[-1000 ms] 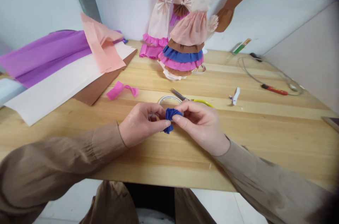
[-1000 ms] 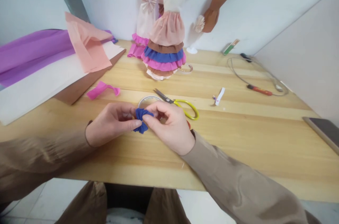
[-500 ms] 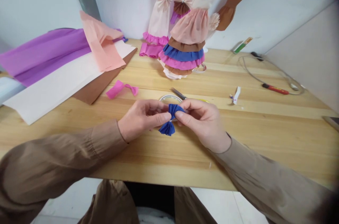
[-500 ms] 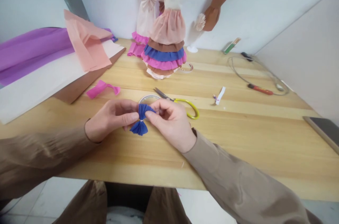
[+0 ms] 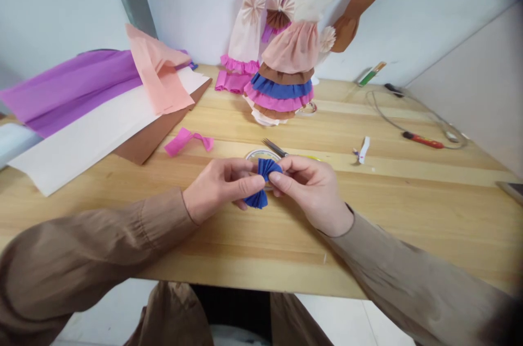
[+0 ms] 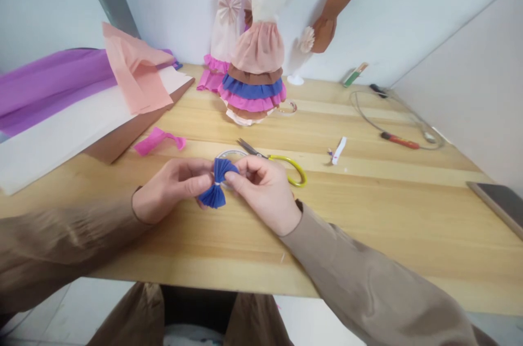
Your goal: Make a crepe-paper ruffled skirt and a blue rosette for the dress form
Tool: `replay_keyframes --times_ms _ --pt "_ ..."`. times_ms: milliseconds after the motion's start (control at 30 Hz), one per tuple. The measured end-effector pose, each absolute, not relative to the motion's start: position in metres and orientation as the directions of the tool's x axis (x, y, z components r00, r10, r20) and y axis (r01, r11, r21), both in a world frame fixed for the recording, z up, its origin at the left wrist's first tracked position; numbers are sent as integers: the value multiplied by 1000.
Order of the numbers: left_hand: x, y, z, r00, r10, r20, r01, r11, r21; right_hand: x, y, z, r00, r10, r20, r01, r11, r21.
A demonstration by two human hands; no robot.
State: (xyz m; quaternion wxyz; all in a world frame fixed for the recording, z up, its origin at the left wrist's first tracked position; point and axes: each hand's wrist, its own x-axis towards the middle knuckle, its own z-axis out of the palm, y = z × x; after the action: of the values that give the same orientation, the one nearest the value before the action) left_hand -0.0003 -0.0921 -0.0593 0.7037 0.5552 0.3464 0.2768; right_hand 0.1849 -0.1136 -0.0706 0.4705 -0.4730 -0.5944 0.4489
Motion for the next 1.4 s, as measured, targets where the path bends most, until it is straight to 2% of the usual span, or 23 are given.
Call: replay_keyframes --times_ms 200,367,567,767,933,1233,1400 --pt "2 -91 -65 613 734 -293 10 363 932 189 -113 -72 -142 979 147 135 166 -977" --pt "2 -92 -66 546 801 -246 -63 332 941 183 -117 -65 -288 952 106 40 122 -992" --pt "3 -92 -66 529 812 -247 -85 340 936 182 -114 -69 -293 951 96 10 103 -995" --pt "4 -92 -67 533 813 -235 -67 317 946 187 -112 -72 -281 960 -2 -23 -9 -1000" --pt "2 -90 -66 551 804 -222 -21 279 960 192 -109 -76 -259 966 -25 -34 -35 -999" --pt "2 -89 -63 536 815 -221 -19 274 962 186 -115 -69 -292 952 93 79 121 -990" --pt "4 -90 -63 545 803 -242 -23 303 953 185 -114 -71 -248 955 161 99 190 -977"
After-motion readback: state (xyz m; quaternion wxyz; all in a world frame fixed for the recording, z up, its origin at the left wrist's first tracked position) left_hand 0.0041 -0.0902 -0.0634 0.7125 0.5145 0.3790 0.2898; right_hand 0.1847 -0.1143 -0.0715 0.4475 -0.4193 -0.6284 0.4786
